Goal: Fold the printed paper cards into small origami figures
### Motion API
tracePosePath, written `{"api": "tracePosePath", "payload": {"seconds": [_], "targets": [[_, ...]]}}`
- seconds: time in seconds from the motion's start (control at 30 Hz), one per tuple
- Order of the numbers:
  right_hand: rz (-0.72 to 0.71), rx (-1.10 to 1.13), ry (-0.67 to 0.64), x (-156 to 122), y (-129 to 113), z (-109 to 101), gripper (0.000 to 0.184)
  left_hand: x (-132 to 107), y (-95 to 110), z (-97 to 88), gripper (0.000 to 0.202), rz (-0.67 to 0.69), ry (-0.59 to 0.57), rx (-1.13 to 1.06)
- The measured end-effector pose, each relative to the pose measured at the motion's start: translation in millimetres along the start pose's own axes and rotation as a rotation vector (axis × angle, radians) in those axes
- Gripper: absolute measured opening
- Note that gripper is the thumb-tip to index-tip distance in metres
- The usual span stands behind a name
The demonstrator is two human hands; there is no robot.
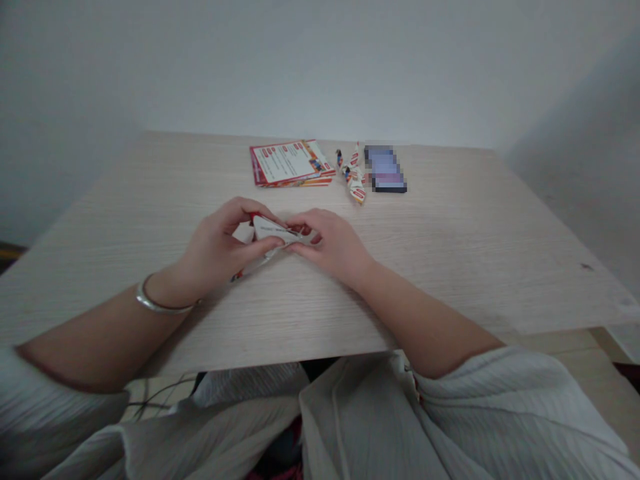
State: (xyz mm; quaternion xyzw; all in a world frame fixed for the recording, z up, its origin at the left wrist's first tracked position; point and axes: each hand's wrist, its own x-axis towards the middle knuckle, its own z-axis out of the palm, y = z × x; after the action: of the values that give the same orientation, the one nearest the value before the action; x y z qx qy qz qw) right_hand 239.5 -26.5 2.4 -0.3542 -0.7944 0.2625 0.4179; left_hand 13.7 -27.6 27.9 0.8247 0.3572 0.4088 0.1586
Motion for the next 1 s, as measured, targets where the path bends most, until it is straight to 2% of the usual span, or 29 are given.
{"api": "tracePosePath", "payload": {"seconds": [0.07,0.17,0.4,0.53,0.63,0.8,1.0], "targets": [[-0.037,-0.019,-0.005,0.3,0.5,-0.9,0.017,0.3,-0.8,-1.3,0.023,0.085,-0.029,-0.013],[-0.053,-0.034,0.02,-0.8,-1.3,-1.6,0.013,1.6,-1.2,-2.7,0.023,0.179,-0.037,-0.015],[0.104,-0.077,-0.039,-2.0,-9.3,-1.1,0.018,0.9,-1.6,-2.8,0.029,0.114,-0.043,0.073],[0.109,-0.121,-0.047,-1.8,-9.3,-2.0,0.018,0.5,-4.5,-3.3,0.029,0.191,-0.043,0.084],[0.076,-0.147,-0.034,-2.7,-8.9,-3.0,0.015,0.5,-7.1,-3.0,0.037,0.25,-0.048,0.078],[0.059,-0.146,-0.003,-2.0,-7.7,-4.5,0.015,-0.1,-8.2,-2.3,0.07,0.124,-0.141,0.238],[0.112,-0.145,-0.018,-0.2,-7.3,-4.3,0.017,1.2,-10.9,-1.6,0.059,0.084,-0.222,0.306]]}}
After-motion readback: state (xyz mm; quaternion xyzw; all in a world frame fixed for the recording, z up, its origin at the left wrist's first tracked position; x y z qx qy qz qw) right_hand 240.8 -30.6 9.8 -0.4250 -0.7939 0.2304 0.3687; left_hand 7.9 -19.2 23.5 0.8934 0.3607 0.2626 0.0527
